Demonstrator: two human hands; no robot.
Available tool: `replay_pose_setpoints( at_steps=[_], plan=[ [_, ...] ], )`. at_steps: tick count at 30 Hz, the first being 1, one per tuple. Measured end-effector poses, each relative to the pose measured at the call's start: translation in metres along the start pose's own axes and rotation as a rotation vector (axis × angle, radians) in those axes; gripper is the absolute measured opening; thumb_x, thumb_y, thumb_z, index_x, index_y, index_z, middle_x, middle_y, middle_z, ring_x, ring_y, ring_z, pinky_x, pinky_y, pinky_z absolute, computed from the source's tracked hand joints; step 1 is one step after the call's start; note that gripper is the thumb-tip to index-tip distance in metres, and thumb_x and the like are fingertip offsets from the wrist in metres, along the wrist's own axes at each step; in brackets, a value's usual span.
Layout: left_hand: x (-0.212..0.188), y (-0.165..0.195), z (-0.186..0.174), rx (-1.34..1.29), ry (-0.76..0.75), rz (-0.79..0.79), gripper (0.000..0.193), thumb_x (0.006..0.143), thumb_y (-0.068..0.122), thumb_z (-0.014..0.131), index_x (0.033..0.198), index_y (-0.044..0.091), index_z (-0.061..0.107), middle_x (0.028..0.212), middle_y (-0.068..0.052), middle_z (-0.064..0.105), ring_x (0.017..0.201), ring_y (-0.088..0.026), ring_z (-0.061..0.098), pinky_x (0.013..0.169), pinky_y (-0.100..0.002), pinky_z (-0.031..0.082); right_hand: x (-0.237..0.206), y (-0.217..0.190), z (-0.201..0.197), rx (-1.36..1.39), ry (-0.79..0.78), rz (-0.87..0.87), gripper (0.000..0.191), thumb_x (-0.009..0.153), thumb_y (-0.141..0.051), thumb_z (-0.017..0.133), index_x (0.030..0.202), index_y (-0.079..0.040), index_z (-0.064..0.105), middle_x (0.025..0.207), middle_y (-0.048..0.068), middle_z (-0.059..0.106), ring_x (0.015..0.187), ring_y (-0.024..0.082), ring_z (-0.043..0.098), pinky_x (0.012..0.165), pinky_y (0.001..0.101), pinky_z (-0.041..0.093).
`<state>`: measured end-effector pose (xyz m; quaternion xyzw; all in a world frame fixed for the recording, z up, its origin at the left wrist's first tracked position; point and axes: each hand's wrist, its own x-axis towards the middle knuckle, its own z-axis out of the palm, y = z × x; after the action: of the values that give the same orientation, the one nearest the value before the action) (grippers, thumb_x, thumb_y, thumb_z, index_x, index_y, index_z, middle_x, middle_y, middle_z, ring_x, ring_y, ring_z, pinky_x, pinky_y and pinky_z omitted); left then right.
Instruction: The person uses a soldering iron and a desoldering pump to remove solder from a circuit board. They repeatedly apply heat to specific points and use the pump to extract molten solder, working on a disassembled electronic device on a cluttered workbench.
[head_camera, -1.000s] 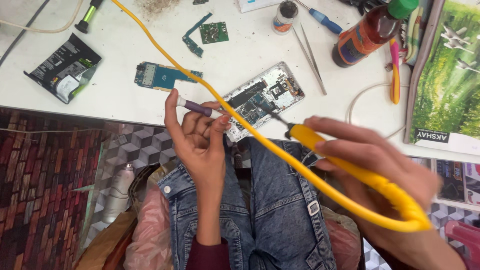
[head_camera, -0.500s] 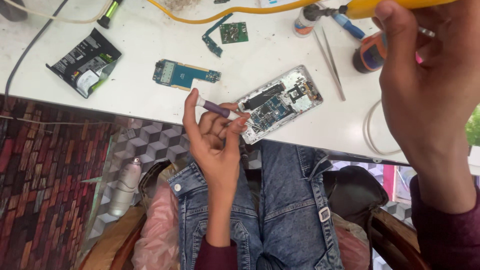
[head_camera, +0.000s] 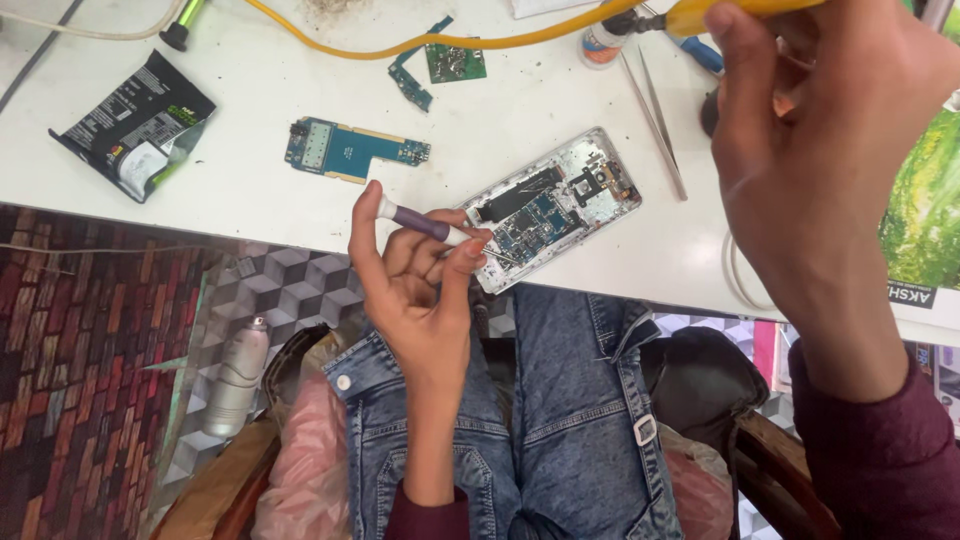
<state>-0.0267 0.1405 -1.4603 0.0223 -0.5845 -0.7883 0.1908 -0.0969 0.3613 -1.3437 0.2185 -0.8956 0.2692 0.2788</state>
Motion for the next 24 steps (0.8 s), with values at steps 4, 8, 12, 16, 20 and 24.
replay_pose_setpoints(
  at_steps=[4, 8, 12, 16, 20, 24],
  plan=[
    [-0.001, 0.002, 0.001, 0.011, 0.013, -0.009, 0.081, 0.100, -0.013, 0.068, 0.163, 0.008, 0.021, 0.121, -0.021, 0.068, 0.099, -0.020, 0.073, 0.086, -0.028, 0.060, -0.008, 0.001, -0.008, -0.022, 0.027, -0.072, 0.007, 0.118, 0.011, 0.052, 0.125, 0.011, 0.052, 0.114, 0.017, 0.066, 0.099, 0.018, 0.071, 0.084, 0.0245, 0.060],
    [-0.003, 0.004, 0.002, 0.012, 0.009, -0.009, 0.082, 0.100, -0.013, 0.067, 0.164, 0.009, 0.021, 0.121, -0.021, 0.068, 0.099, -0.020, 0.073, 0.086, -0.028, 0.061, -0.019, -0.004, -0.029, 0.016, 0.031, 0.007, 0.007, 0.125, 0.009, 0.052, 0.132, 0.009, 0.050, 0.122, 0.020, 0.066, 0.102, 0.023, 0.071, 0.082, 0.0274, 0.060],
    [-0.004, 0.005, 0.002, 0.007, 0.005, 0.001, 0.083, 0.101, -0.013, 0.065, 0.165, 0.011, 0.020, 0.121, -0.021, 0.067, 0.099, -0.020, 0.073, 0.085, -0.028, 0.061, -0.028, -0.024, -0.054, 0.145, 0.062, 0.082, 0.013, 0.122, 0.007, 0.055, 0.132, 0.007, 0.048, 0.122, 0.020, 0.067, 0.106, 0.026, 0.073, 0.081, 0.0303, 0.062],
    [-0.006, 0.006, 0.004, 0.029, -0.018, 0.020, 0.080, 0.104, -0.013, 0.064, 0.166, 0.012, 0.019, 0.121, -0.020, 0.067, 0.099, -0.021, 0.073, 0.085, -0.030, 0.063, -0.037, -0.056, -0.067, 0.354, 0.116, 0.136, 0.021, 0.108, 0.006, 0.057, 0.125, 0.007, 0.045, 0.116, 0.020, 0.065, 0.114, 0.029, 0.074, 0.088, 0.0330, 0.067],
    [-0.008, 0.008, 0.006, 0.044, -0.019, 0.028, 0.080, 0.103, -0.013, 0.064, 0.165, 0.011, 0.019, 0.120, -0.020, 0.067, 0.098, -0.021, 0.073, 0.084, -0.030, 0.063, -0.045, -0.078, -0.075, 0.475, 0.056, 0.265, 0.022, 0.106, 0.010, 0.056, 0.126, 0.008, 0.047, 0.119, 0.020, 0.068, 0.112, 0.027, 0.073, 0.102, 0.0349, 0.066],
    [-0.010, 0.009, 0.007, 0.036, -0.023, 0.027, 0.080, 0.102, -0.013, 0.063, 0.164, 0.011, 0.019, 0.120, -0.020, 0.066, 0.097, -0.020, 0.072, 0.084, -0.030, 0.063, -0.049, -0.084, -0.077, 0.504, 0.045, 0.300, 0.023, 0.104, 0.012, 0.057, 0.124, 0.008, 0.047, 0.119, 0.021, 0.068, 0.116, 0.028, 0.073, 0.105, 0.0355, 0.065]
  ],
)
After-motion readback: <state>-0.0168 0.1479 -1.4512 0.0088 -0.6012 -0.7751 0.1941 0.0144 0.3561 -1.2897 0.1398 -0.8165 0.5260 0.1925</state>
